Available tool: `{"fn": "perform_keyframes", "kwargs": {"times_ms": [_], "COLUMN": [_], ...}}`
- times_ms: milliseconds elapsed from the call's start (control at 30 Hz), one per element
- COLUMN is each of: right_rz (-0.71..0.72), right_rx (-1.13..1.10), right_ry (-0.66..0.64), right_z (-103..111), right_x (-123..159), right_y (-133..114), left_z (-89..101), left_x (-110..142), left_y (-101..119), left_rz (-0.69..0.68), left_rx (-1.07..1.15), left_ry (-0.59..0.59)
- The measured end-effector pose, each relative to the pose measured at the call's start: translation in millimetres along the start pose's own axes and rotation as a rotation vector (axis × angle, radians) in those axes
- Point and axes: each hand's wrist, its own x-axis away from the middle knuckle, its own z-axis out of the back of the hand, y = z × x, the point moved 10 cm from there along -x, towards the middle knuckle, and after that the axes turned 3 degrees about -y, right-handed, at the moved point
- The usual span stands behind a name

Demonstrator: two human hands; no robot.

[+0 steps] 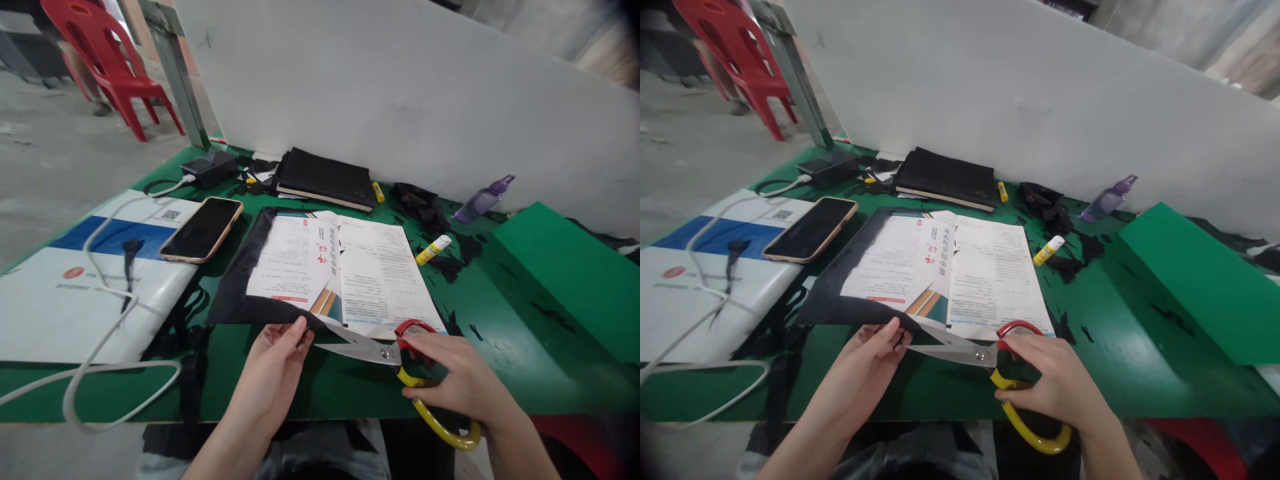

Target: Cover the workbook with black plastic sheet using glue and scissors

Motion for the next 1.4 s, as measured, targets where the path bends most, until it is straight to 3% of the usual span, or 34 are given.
{"fn": "perform_keyframes", "kwargs": {"times_ms": [667, 1100, 1400], "right_rz": [-0.017, 0.007, 0.054], "right_rx": [-0.078, -0.045, -0.015], "right_ry": [-0.088, -0.091, -0.023], "right_z": [-7, -5, 3], "right_x": [-29, -48, -53], "right_y": [-5, -17, -25], "left_z": [-3.5, -6.1, -2.6], "left_x": [0, -3, -3], "left_y": [1, 1, -1], "left_rz": [-0.030, -0.066, -0.074], "left_rx": [0.016, 0.027, 0.018], "left_ry": [-0.003, -0.038, -0.057]}}
